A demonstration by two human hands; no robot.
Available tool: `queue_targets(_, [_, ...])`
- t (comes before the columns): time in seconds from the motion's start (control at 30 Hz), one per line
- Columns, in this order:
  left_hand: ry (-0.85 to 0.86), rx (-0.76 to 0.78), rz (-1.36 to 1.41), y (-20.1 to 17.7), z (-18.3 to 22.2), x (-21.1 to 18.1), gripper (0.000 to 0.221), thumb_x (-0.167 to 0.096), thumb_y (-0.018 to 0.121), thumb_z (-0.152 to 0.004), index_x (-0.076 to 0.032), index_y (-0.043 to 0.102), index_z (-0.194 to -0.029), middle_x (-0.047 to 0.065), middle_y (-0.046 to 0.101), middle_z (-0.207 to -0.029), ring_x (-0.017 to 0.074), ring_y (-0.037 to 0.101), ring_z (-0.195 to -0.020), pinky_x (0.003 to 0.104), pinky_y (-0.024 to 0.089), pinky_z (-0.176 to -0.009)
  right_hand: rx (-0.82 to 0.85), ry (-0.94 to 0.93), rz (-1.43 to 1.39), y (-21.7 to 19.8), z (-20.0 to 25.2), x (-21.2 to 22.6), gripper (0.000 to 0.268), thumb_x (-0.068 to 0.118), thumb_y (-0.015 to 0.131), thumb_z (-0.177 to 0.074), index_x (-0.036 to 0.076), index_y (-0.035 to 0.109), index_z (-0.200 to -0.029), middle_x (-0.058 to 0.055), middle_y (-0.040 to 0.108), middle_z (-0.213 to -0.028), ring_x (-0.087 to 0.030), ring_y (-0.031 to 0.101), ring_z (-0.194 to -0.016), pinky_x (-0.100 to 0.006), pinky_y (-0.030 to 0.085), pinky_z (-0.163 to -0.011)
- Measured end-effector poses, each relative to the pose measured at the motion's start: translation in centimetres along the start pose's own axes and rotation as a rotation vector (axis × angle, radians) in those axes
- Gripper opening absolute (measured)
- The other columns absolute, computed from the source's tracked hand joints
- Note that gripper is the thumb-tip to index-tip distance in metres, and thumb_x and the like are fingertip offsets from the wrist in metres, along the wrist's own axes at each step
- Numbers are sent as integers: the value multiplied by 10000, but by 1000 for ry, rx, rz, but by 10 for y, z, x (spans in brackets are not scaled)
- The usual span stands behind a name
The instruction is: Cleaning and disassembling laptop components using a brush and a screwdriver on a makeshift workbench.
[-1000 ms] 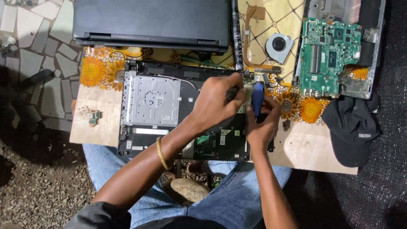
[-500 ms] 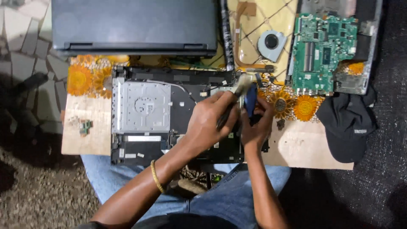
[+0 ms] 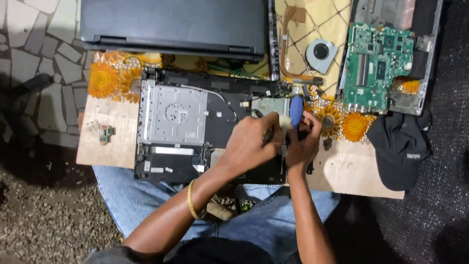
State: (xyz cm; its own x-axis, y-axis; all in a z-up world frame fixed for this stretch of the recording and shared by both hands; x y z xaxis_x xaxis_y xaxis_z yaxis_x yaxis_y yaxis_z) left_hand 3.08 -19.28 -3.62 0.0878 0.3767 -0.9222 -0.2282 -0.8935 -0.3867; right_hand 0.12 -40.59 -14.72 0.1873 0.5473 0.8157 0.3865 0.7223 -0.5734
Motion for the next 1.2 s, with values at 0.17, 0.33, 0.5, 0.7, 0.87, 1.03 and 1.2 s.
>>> queue_targets(0.17, [-153, 105, -49, -26, 45, -21, 119, -244, 662, -918, -151, 711, -973, 172, 731, -666, 514, 746, -659, 557, 603, -642, 12, -49, -50, -6, 4, 12, 498, 287, 835, -1017, 149, 656, -1461, -125, 688, -1282, -282, 712, -1082, -526, 535, -1026])
queue_targets(0.33, [-80, -297, -279, -75, 86, 11, 155, -44, 644, -953, -111, 731, -1062, 208, 701, -661, 457, 704, -529, 549, 547, -502, 2, -42, -61, -4, -1, -3, 535, 277, 902, -995, 148, 671, -1460, -135, 691, -1294, -285, 722, -1109, -540, 560, -1031])
queue_targets(0.5, [-35, -368, -114, -119, 80, 11, 68, -65, 695, -990, -46, 724, -1048, 168, 623, -597, 364, 628, -500, 469, 494, -495, 22, -18, -86, -8, 7, 32, 477, 146, 828, -1035, 104, 641, -1472, -183, 650, -1323, -324, 694, -1131, -586, 530, -1025])
queue_targets(0.7, [12, -373, -1, -119, 77, 12, 85, -75, 745, -997, -57, 792, -1066, 162, 668, -661, 316, 636, -549, 410, 488, -526, 15, -26, -91, -9, 6, 27, 488, 122, 840, -1017, 109, 648, -1465, -179, 650, -1314, -317, 702, -1109, -590, 536, -1018])
queue_targets(0.87, [71, -382, -84, -109, 58, 19, 190, 47, 781, -955, 2, 807, -1138, 232, 689, -880, 394, 703, -715, 456, 582, -668, -5, -40, -66, -9, 6, 28, 493, 81, 856, -985, 100, 663, -1438, -176, 671, -1288, -307, 714, -1067, -556, 550, -999])
queue_targets(1.03, [199, -392, 135, -105, 40, 13, 127, -104, 853, -978, -121, 864, -1104, 108, 688, -796, 278, 702, -668, 372, 582, -627, 2, -30, -43, -10, 6, 33, 445, 112, 823, -1019, 103, 665, -1434, -145, 688, -1273, -276, 720, -1077, -520, 545, -957])
queue_targets(1.2, [75, -337, 143, -103, 51, 22, 111, -76, 844, -956, -52, 865, -1063, 188, 679, -759, 348, 717, -632, 419, 574, -577, -8, -20, -55, -10, 4, 31, 496, 125, 846, -977, 89, 663, -1436, -172, 689, -1278, -297, 724, -1069, -537, 553, -984])
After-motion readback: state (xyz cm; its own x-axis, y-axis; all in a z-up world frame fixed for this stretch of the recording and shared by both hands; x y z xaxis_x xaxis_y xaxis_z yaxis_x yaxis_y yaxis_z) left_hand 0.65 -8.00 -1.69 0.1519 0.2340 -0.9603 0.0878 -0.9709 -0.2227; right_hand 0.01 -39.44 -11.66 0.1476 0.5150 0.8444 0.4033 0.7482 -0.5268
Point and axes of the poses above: each hand's wrist, its own z-axis away from the middle knuckle, its own y-axis out of the palm, x = y × z, the point moved 8 cm from there along -z, towards the middle knuckle
